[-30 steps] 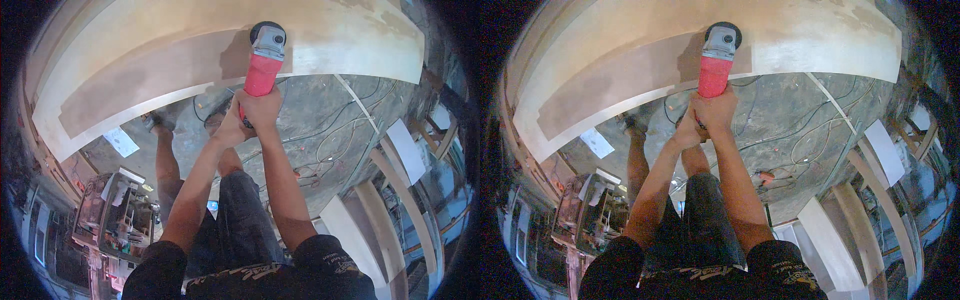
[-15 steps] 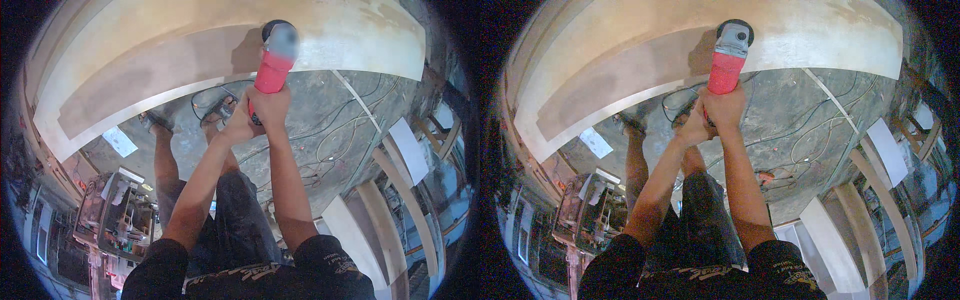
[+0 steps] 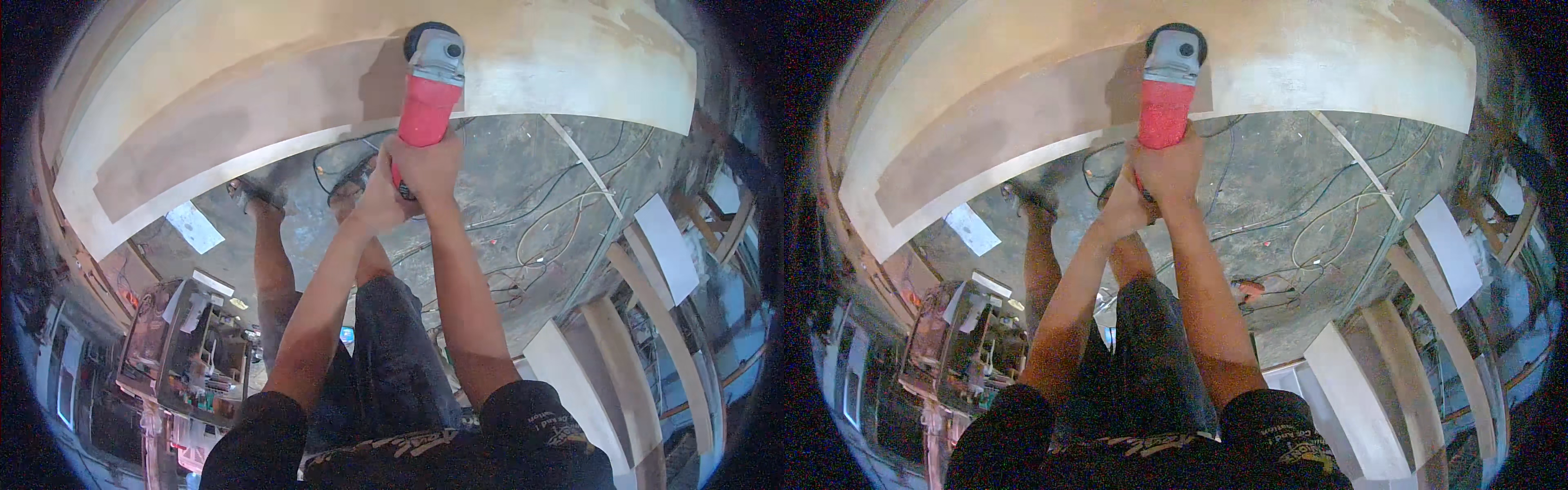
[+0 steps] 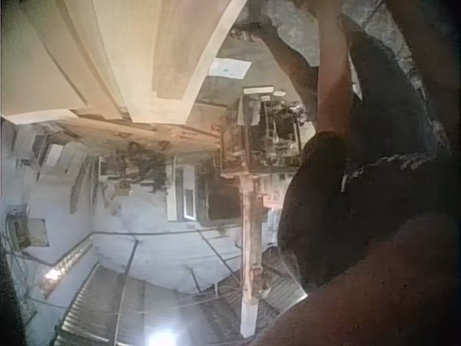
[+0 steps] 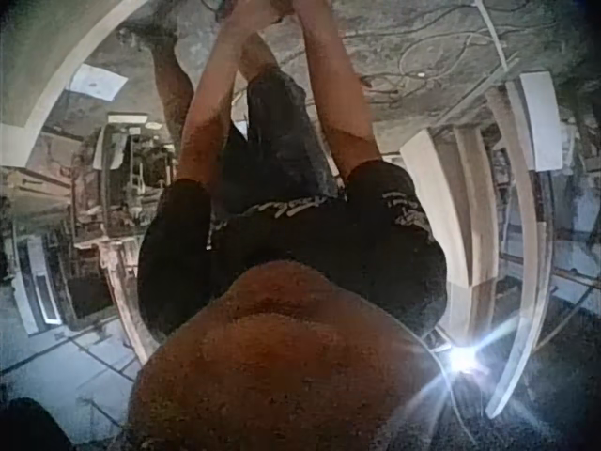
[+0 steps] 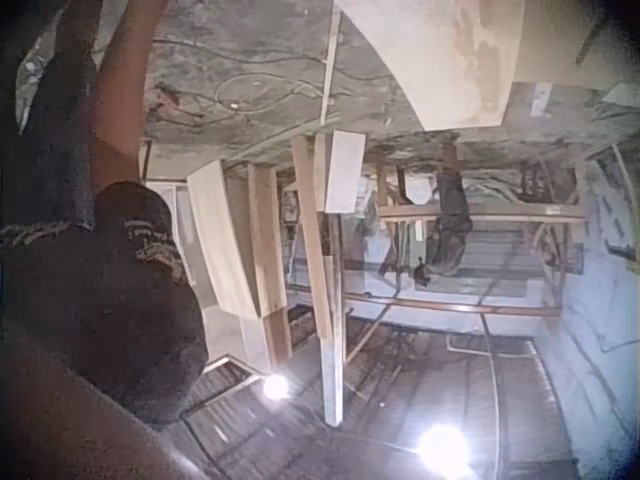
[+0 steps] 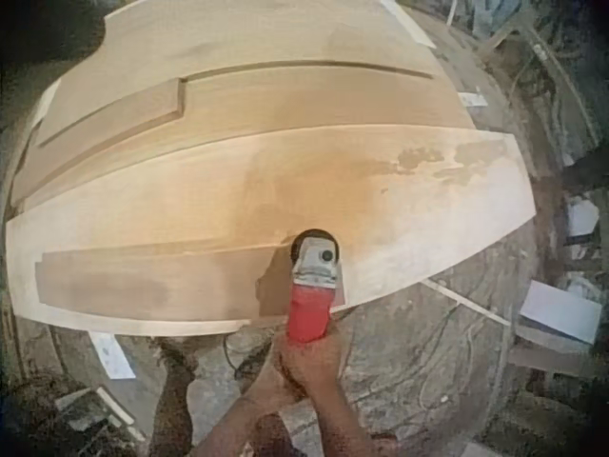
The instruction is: The person sands a wooden board using an electric rotary sander and feels the wood surface by hand.
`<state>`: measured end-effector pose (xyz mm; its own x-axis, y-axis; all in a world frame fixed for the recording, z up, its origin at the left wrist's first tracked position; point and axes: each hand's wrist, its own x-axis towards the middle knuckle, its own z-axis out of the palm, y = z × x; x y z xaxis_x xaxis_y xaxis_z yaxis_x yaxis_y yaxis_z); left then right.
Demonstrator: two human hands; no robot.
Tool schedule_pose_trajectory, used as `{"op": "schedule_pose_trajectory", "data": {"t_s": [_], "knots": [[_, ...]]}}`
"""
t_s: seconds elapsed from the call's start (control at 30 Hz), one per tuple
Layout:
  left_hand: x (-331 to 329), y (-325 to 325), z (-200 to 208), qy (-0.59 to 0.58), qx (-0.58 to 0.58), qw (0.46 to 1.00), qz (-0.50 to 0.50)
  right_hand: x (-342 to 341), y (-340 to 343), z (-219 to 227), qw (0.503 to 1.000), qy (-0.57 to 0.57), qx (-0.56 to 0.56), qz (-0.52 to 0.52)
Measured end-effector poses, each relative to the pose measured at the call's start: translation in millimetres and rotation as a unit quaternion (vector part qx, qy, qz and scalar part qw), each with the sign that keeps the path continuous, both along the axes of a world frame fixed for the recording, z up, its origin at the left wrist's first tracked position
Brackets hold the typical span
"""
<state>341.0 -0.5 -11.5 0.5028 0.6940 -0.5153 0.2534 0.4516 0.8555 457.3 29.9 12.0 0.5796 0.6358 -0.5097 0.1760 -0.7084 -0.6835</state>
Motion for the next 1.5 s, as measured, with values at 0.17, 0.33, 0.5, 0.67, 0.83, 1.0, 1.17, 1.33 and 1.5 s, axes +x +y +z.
{"op": "schedule_pose_trajectory", "data": {"t_s": [0.17, 0.33, 0.5, 0.67, 0.83, 1.0, 1.17, 1.33, 1.5], "knots": [[-40.0, -4.7, 10.0, -0.024, -0.065, 0.996, 0.063, -43.7, 6.3, 3.5, 0.998, -0.033, -0.032, 0.030], [-120.4, 32.1, 5.3, 0.152, 0.264, 0.952, -0.016, -49.0, -2.3, 5.3, 0.999, -0.040, 0.033, 0.011], [-208.9, 133.6, -30.8, 0.466, 0.479, 0.742, 0.059, -43.5, -6.1, 14.0, 0.999, 0.019, 0.019, -0.041], [-218.5, 135.6, -50.4, 0.481, 0.498, 0.722, 0.010, -36.4, -6.0, 12.9, 0.992, 0.020, 0.059, -0.112], [-213.0, 129.7, -46.4, 0.497, 0.455, 0.739, -0.001, -49.4, -5.8, 22.2, 0.991, -0.016, 0.059, -0.121], [-227.8, 115.9, -41.9, 0.437, 0.449, 0.779, -0.018, -75.6, 0.1, 25.8, 0.993, -0.018, 0.027, -0.113], [-253.6, 90.1, -32.8, 0.397, 0.433, 0.808, -0.052, -107.0, -2.7, 14.7, 0.994, -0.007, 0.049, -0.096], [-299.3, 55.6, -29.2, 0.420, 0.362, 0.832, 0.032, -166.2, -13.1, -5.9, 1.000, -0.015, 0.019, 0.001], [-429.5, 33.5, -50.9, 0.526, 0.323, 0.777, 0.122, -259.7, -1.4, 14.6, 0.999, 0.033, -0.011, 0.015]]}}
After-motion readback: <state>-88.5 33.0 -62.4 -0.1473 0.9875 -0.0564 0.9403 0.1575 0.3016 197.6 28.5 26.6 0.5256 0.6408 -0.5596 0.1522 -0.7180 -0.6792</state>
